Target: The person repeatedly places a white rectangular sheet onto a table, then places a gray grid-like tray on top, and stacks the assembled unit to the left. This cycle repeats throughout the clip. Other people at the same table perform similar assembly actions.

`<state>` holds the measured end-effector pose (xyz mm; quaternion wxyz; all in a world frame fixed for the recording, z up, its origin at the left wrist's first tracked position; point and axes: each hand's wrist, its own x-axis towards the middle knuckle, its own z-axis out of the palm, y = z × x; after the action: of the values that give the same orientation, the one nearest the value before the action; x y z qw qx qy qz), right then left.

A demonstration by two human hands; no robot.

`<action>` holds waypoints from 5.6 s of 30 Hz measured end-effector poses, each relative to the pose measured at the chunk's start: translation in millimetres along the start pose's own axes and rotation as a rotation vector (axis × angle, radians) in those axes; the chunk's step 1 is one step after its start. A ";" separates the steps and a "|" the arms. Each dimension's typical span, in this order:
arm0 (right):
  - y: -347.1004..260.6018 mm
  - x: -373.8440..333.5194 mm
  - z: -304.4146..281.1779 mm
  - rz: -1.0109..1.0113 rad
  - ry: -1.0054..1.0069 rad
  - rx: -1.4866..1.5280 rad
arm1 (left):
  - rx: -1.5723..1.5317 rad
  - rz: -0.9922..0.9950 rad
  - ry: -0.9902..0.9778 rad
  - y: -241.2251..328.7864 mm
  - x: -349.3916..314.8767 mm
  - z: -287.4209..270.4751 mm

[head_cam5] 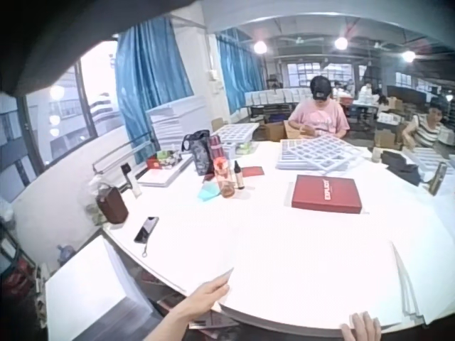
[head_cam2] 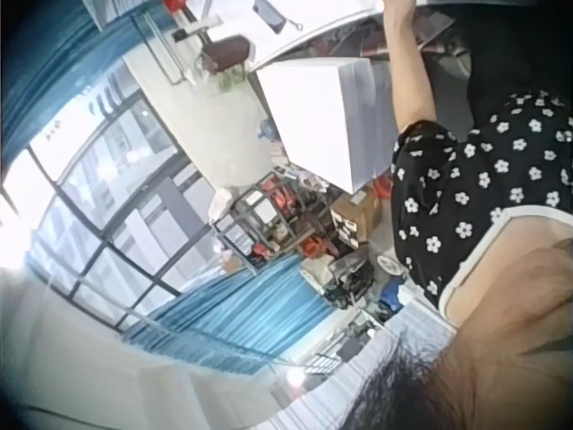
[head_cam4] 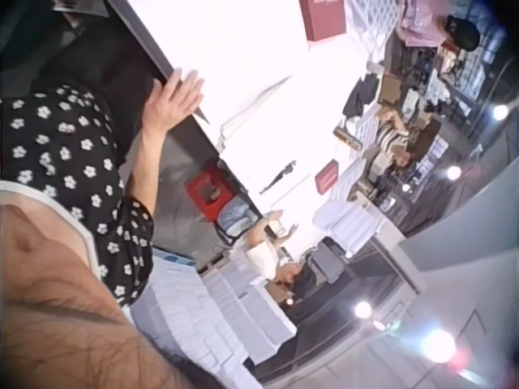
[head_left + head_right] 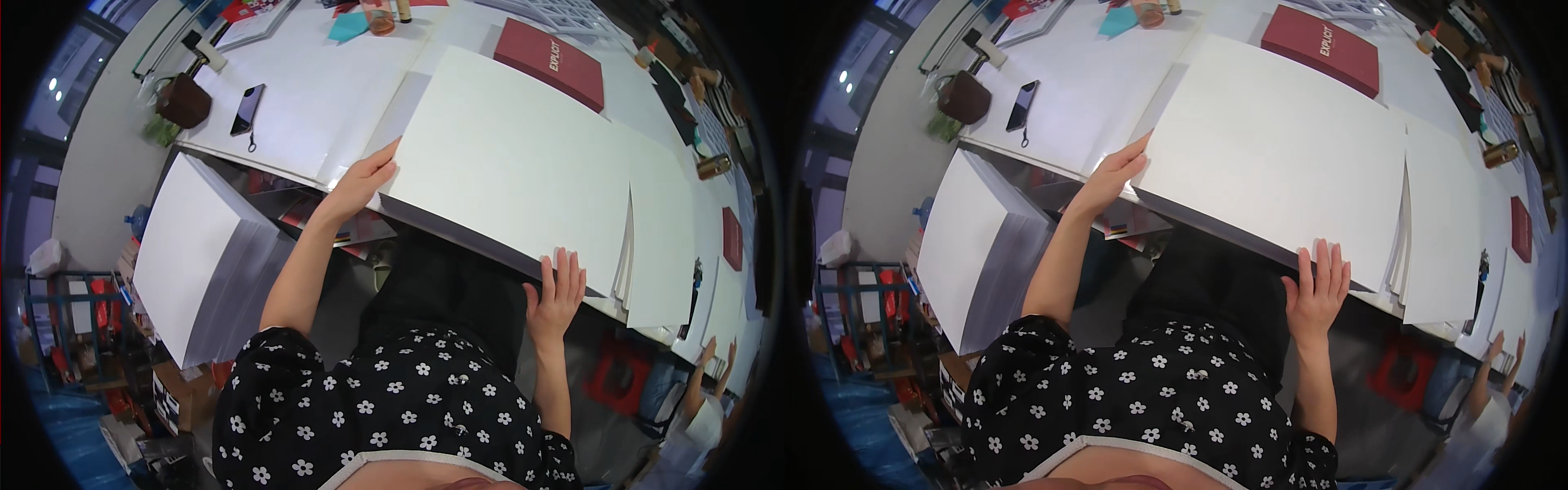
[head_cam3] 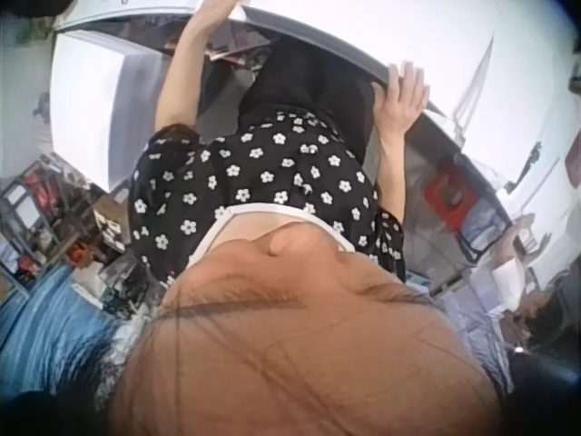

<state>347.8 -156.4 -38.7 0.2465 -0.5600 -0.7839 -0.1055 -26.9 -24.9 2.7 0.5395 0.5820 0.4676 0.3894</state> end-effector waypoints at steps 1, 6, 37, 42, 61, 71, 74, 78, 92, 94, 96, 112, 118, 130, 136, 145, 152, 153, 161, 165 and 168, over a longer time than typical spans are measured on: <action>1.4 -1.7 -0.1 -0.003 -0.003 -0.005 | 0.003 -0.006 -0.002 -1.0 0.5 0.0; 1.5 -2.0 -0.1 -0.009 0.019 -0.020 | -0.011 -0.054 -0.012 -6.0 7.3 -1.4; 28.7 -9.5 -41.3 0.378 0.231 -0.046 | 0.178 -0.058 0.009 -4.3 12.6 2.9; 58.6 -31.9 -40.7 0.496 0.220 0.050 | 0.262 0.052 -0.013 -13.7 10.8 -3.8; 202.1 127.4 31.2 0.413 -0.116 0.032 | 0.763 0.042 -0.158 15.8 16.4 10.1; 246.7 196.8 71.4 0.521 -0.183 0.067 | 0.708 0.101 -0.147 5.8 15.5 3.8; 239.7 202.4 67.6 0.504 -0.234 0.085 | 0.711 0.135 -0.141 6.0 9.7 0.2; 234.4 205.6 62.7 0.499 -0.290 0.035 | 0.731 0.139 -0.133 8.0 8.3 -0.5; 198.0 223.5 77.2 0.272 -0.171 -0.404 | 0.821 0.095 -0.130 14.0 1.1 -5.6; 170.2 241.0 77.7 0.218 -0.162 -0.347 | 0.799 0.094 -0.129 13.1 0.4 -5.8; 142.5 257.0 93.0 0.139 -0.106 -0.203 | 0.780 0.116 -0.123 11.8 -1.1 -8.0; -23.6 368.2 171.8 -0.102 -0.377 -0.046 | 0.776 0.120 -0.068 7.0 -4.0 -5.3; -49.1 317.0 149.1 -0.336 -0.333 -0.031 | 0.717 0.081 -0.110 7.7 -3.5 -4.7; -94.2 195.5 36.6 -0.573 -0.558 0.189 | -0.062 -0.037 0.115 -27.1 -10.6 4.7; -14.9 170.6 22.3 -0.317 -0.638 0.078 | -0.246 -0.033 0.168 -41.3 -11.3 7.4; 180.6 50.0 -18.8 0.472 -0.520 0.015 | -0.557 -0.179 0.145 -53.9 1.0 17.5; 190.5 10.1 -7.7 1.201 -0.154 1.335 | -0.533 -0.345 0.165 -54.8 24.8 -4.4; 195.3 3.1 5.2 1.173 -0.145 1.383 | -0.497 -0.355 0.204 -58.3 31.7 -6.3; 176.0 -6.9 4.3 1.125 -0.142 1.521 | -0.265 -0.468 0.099 -24.6 3.1 4.0; 168.2 -51.9 -13.9 1.157 -0.142 1.505 | -0.254 -0.466 0.076 -32.6 -59.0 2.4; 142.6 -76.4 -30.7 1.136 -0.167 1.707 | -0.284 -0.503 0.081 -20.9 -89.4 -1.4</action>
<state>507.9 -183.1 -66.8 0.5208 -0.4917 -0.2318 0.6582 -54.0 -111.2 -13.3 0.6762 0.3505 0.5591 0.3276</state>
